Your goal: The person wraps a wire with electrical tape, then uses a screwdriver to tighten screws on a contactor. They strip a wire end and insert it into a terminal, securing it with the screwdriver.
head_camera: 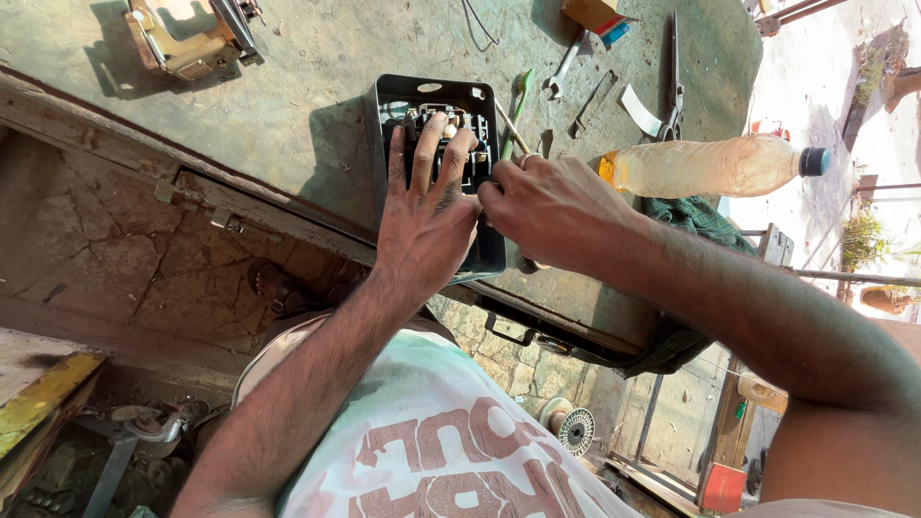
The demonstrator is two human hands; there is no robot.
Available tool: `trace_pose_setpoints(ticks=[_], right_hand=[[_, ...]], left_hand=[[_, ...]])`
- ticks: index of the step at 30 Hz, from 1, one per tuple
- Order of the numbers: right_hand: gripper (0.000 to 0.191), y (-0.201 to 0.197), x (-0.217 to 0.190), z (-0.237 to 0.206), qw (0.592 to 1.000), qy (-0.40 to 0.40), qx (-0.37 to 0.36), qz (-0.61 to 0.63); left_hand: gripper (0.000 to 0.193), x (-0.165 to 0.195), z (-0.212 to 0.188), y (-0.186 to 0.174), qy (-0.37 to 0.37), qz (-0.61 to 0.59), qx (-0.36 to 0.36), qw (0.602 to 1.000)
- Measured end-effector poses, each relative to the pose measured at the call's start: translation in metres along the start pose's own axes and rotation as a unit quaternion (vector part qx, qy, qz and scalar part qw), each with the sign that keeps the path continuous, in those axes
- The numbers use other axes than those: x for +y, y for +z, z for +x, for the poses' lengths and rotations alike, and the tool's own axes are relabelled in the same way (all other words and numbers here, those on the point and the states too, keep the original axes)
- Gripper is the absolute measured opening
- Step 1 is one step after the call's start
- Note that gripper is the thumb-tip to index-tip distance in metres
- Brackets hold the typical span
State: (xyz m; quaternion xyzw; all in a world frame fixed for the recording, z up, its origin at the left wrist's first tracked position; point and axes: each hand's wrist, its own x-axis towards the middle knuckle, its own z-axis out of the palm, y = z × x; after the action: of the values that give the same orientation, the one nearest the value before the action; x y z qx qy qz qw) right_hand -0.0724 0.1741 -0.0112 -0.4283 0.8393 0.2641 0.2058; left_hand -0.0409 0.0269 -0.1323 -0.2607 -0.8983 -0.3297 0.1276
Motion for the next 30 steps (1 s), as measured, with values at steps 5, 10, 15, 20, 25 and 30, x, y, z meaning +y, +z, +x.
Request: trace_pose_setpoints(ticks=[5, 10, 15, 20, 25, 30], right_hand=[[0.017, -0.001, 0.008, -0.003, 0.991, -0.102, 0.069, -0.057], [0.022, 0.000, 0.010, -0.005, 0.966, -0.165, 0.130, -0.150], [0.019, 0.000, 0.004, -0.004, 0.976, -0.129, 0.079, -0.159], [0.021, -0.001, 0.001, 0.001, 0.997, -0.044, 0.011, -0.054], [0.027, -0.003, 0.004, 0.002, 0.998, -0.059, 0.025, 0.013], [0.018, -0.005, 0.009, -0.001, 0.973, -0.150, 0.113, -0.131]], left_hand=[[0.015, 0.001, 0.001, -0.001, -0.013, 0.057, -0.092, 0.994], [0.021, 0.001, 0.001, -0.002, -0.003, 0.052, -0.009, 0.999], [0.019, 0.000, 0.000, -0.001, -0.010, 0.025, -0.068, 0.997], [0.025, -0.001, 0.000, 0.000, -0.002, 0.018, -0.052, 0.998], [0.022, -0.002, 0.000, 0.001, 0.013, 0.037, 0.005, 0.999], [0.021, -0.002, 0.000, -0.002, -0.007, 0.024, -0.063, 0.998]])
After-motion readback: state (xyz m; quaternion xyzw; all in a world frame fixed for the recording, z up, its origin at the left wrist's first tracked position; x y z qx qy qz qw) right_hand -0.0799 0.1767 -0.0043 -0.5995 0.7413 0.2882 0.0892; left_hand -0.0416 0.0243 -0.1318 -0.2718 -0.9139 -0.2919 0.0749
